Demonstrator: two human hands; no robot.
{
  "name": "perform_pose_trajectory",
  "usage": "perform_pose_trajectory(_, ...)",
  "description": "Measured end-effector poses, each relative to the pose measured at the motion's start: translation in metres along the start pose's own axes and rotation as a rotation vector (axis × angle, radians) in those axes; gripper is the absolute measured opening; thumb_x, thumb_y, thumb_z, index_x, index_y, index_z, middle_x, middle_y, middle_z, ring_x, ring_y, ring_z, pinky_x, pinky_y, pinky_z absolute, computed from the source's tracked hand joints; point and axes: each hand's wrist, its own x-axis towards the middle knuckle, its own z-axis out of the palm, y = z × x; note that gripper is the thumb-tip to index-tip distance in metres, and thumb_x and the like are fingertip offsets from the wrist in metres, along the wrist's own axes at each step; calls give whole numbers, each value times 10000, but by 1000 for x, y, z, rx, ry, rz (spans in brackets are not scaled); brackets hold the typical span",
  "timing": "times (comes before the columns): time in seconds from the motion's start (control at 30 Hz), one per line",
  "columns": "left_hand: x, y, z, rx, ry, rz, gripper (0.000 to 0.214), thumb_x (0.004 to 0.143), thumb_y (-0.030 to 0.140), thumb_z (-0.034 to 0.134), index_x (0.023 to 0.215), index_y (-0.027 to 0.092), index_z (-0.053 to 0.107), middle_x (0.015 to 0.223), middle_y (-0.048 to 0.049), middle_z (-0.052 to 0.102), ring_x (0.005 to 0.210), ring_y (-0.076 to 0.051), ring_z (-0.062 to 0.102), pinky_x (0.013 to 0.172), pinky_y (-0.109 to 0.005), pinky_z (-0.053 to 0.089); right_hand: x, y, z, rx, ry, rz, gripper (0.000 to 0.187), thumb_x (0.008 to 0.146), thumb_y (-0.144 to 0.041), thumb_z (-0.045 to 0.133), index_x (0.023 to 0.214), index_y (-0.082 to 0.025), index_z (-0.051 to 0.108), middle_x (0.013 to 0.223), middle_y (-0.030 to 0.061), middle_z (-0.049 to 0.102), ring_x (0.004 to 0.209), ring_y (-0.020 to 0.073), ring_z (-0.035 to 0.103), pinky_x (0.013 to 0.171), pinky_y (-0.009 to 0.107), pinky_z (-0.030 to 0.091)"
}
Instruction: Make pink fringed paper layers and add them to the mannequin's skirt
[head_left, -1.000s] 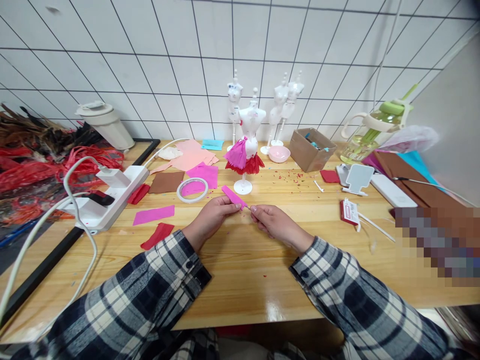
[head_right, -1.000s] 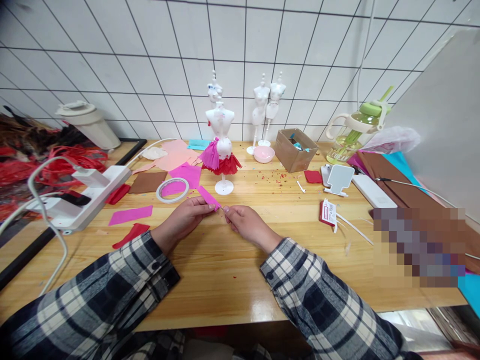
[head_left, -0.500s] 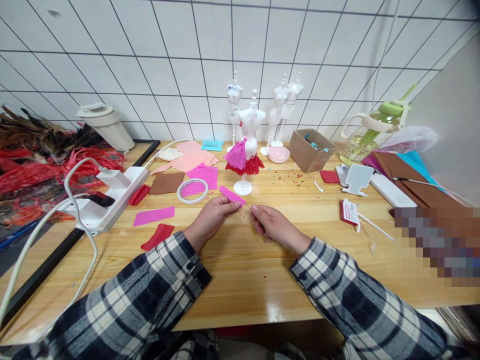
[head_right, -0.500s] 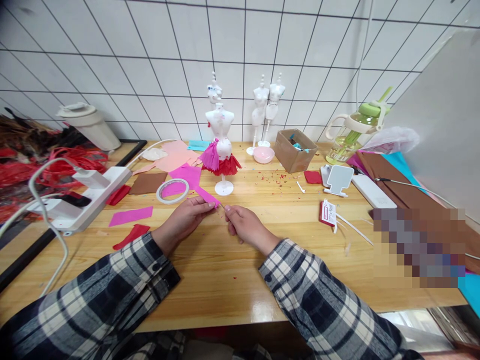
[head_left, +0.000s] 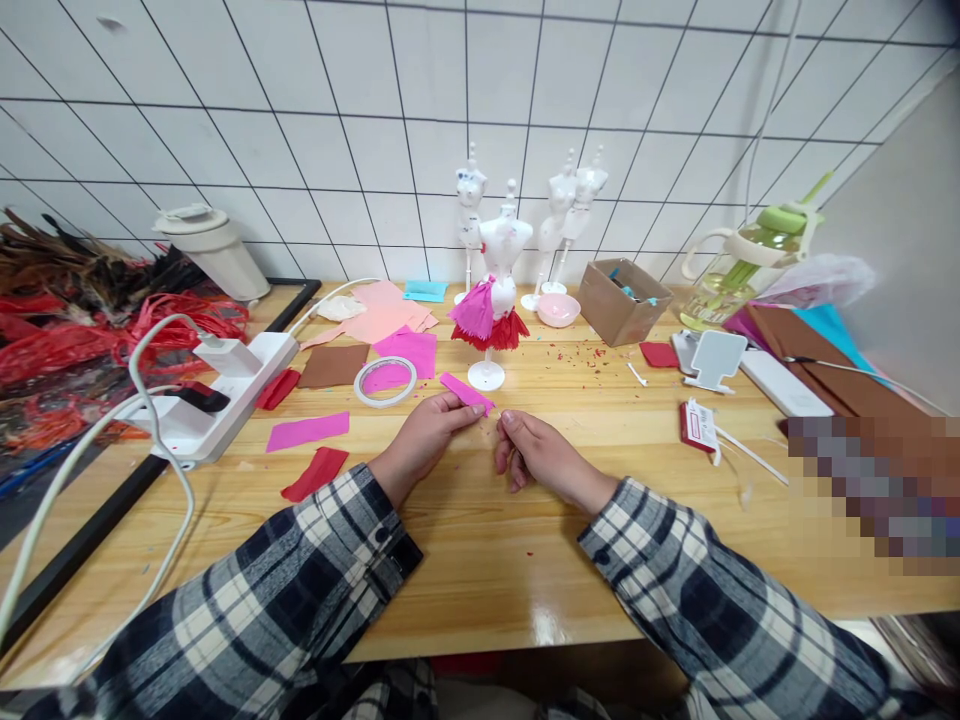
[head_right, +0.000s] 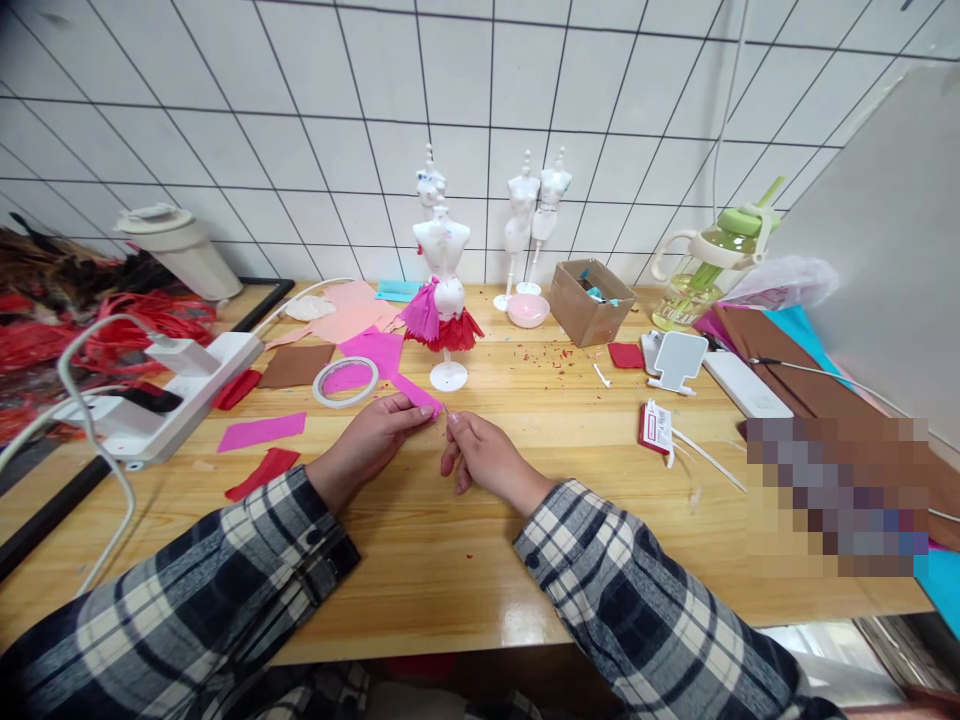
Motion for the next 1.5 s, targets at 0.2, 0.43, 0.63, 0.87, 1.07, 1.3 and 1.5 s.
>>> perform_pose_trajectory(0.2, 0, 0, -1, 20, -10, 2, 221, 663, 320, 817, 762, 145, 726, 770, -26, 725, 731, -168, 616, 779, -299, 452, 2, 3, 0, 17, -11, 7, 337, 1009, -493, 306, 862, -210, 415, 593, -39, 637, 331, 73, 487, 374, 185, 331)
perform_pose_trajectory(0.43, 0, -3, -4, 34, -30, 18, 238, 695, 353, 794, 803, 150, 735, 820, -46, 736, 789, -195, 636, 791, -308, 471, 2, -1, 4, 10, 26, 53, 339, 1001, -513, 316, 865, -215, 403, 604, -23, 670, 324, 84, 493, 374, 196, 315)
perform_pose_trajectory(0.63, -2, 1, -1, -6, 8, 56, 192, 686, 321, 800, 743, 153, 727, 806, -41, 732, 761, -174, 626, 792, -297, 474, 1, -2, 4, 29, 54, 53, 349, 997, -527, 314, 874, -216, 414, 617, -17, 675, 330, 89, 499, 378, 201, 317)
perform_pose_trajectory(0.87, -1, -1, -3, 13, -40, 12, 216, 705, 331, 793, 783, 143, 721, 818, -43, 733, 765, -180, 635, 803, -311, 466, 3, 3, 5, -5, 24, 0, 334, 1002, -502, 299, 869, -215, 407, 643, -17, 670, 333, 75, 474, 377, 194, 332)
perform_pose_trajectory(1.07, -1, 1, -1, -14, 10, 43, 192, 680, 307, 814, 754, 154, 725, 785, -22, 726, 757, -159, 622, 801, -286, 453, 3, 3, 5, -34, -1, -22, 326, 999, -498, 312, 871, -217, 414, 674, -18, 676, 344, 69, 472, 385, 196, 338)
perform_pose_trajectory(1.3, 0, -1, -4, 28, -44, -12, 228, 699, 322, 800, 816, 136, 740, 825, -44, 740, 777, -177, 628, 805, -307, 459, 3, 4, 4, -46, 20, -41, 366, 975, -562, 331, 865, -221, 408, 689, -18, 682, 345, 76, 468, 388, 214, 347)
perform_pose_trajectory(1.5, 1, -2, -5, 37, -42, -14, 236, 688, 322, 807, 828, 142, 747, 842, -38, 743, 790, -177, 628, 817, -307, 463, 3, 4, 4, -40, 21, -55, 346, 984, -537, 322, 877, -221, 413, 710, -13, 687, 357, 74, 477, 390, 208, 344)
